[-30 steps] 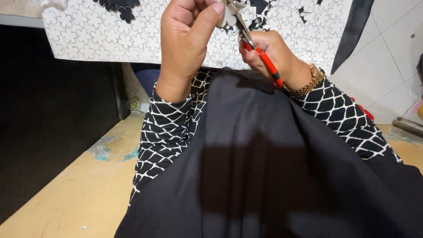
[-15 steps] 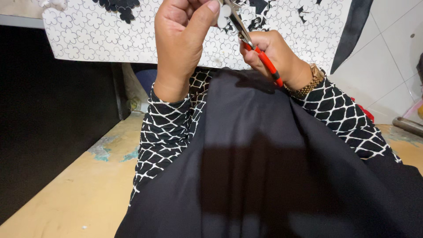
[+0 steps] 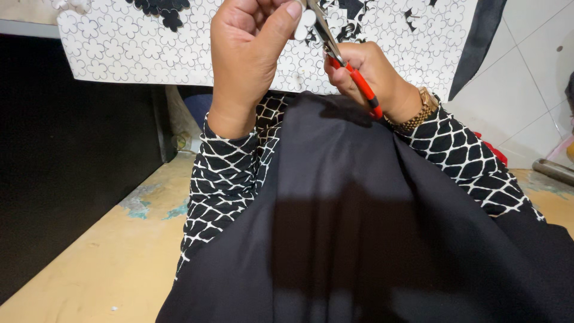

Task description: The person sits with a dark fabric panel over their lap and uses red-handled scissors to trim small black fabric pieces, cutting petal-shaped motifs from a white patterned fabric board. Cut scraps accumulate on the board as the person works through the pieces one at a time.

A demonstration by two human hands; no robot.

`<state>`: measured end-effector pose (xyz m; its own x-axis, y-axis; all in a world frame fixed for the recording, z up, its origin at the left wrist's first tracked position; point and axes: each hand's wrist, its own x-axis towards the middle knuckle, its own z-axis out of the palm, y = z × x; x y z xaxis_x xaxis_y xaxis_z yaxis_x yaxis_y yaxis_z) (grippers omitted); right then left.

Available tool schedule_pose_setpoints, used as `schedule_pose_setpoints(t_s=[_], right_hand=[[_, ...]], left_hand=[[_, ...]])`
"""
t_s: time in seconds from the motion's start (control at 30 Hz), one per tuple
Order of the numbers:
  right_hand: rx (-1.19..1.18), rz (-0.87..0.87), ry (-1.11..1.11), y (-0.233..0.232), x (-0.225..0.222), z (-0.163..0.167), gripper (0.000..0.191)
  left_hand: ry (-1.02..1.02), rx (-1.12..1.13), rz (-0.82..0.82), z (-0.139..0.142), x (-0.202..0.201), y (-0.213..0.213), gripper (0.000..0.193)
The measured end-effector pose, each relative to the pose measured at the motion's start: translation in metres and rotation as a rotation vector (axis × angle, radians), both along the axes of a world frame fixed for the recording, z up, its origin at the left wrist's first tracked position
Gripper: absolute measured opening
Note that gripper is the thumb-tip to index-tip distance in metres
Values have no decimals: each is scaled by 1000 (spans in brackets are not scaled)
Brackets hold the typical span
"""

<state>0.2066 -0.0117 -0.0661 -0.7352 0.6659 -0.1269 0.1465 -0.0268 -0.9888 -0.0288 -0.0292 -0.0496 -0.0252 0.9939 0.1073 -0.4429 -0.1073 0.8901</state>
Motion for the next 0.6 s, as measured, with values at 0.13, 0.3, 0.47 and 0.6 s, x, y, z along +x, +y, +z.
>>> schedule_pose_setpoints(t_s=[0.13,0.3,0.47,0.6], right_hand=[[30,5,-21,2,0,-2,53],[40,16,-25,3,2,-4,54],[46,16,-48,3,3,-5,55],[46,22,-48,4,5,-6,56]], left_hand=[[10,2,13,-1,-1,0,5],[11,-19,51,-2,-3,-1,5],[-1,-14,59,0,-4,-2,7],[-28,4,76,5,-6,0,6]])
